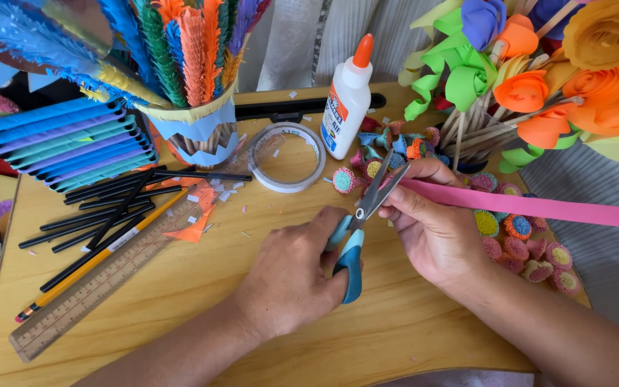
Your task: Using scissors to make many small, parallel cuts along the edge of a pink paper strip to create a decorative fringe.
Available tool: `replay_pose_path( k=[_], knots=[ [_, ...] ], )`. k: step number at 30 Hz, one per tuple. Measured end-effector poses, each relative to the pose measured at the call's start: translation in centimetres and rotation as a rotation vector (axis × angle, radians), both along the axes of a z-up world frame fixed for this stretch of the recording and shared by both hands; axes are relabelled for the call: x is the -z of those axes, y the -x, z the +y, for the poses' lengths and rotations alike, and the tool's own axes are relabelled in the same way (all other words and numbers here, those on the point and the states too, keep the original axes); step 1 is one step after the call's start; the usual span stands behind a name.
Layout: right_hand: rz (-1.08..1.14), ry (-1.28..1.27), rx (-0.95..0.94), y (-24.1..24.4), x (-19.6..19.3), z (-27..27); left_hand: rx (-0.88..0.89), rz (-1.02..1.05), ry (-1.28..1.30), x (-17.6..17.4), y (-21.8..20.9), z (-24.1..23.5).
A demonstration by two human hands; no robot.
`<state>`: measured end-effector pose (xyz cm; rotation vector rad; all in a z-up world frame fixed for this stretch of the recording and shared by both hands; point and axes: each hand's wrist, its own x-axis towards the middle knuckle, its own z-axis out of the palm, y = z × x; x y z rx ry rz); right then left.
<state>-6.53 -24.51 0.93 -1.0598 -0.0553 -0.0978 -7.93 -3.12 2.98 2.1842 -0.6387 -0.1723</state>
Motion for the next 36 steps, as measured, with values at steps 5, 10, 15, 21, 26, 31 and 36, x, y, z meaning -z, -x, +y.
replay_pose_path(
  k=[5,10,15,21,26,31,36],
  knots=[
    [-0.025,0.006,0.009,0.03,-0.15,0.12,0.003,-0.029,-0.006,0.22,0.06,-0.19],
    [-0.051,0.006,0.006,0.15,-0.26,0.23,-0.001,-0.026,-0.001,0.43,0.22,-0.17],
    [-0.035,0.03,0.038,0.2,-0.27,0.2,0.01,-0.013,0.012,0.52,0.32,-0.15],
    [-0.029,0.07,0.067,0.36,-0.44,0.26,-0.001,0.034,0.023,0.32,0.53,-0.18],
    [-0.047,0.074,0.065,0.49,-0.59,0.37,-0.005,0.063,0.024,0.19,0.64,-0.2],
    [-0.042,0.085,0.083,0.52,-0.58,0.33,-0.008,0.065,0.035,0.43,0.69,-0.28],
    [-0.04,0.092,0.081,0.5,-0.55,0.29,-0.017,0.073,0.04,0.52,0.75,-0.31]
  ],
)
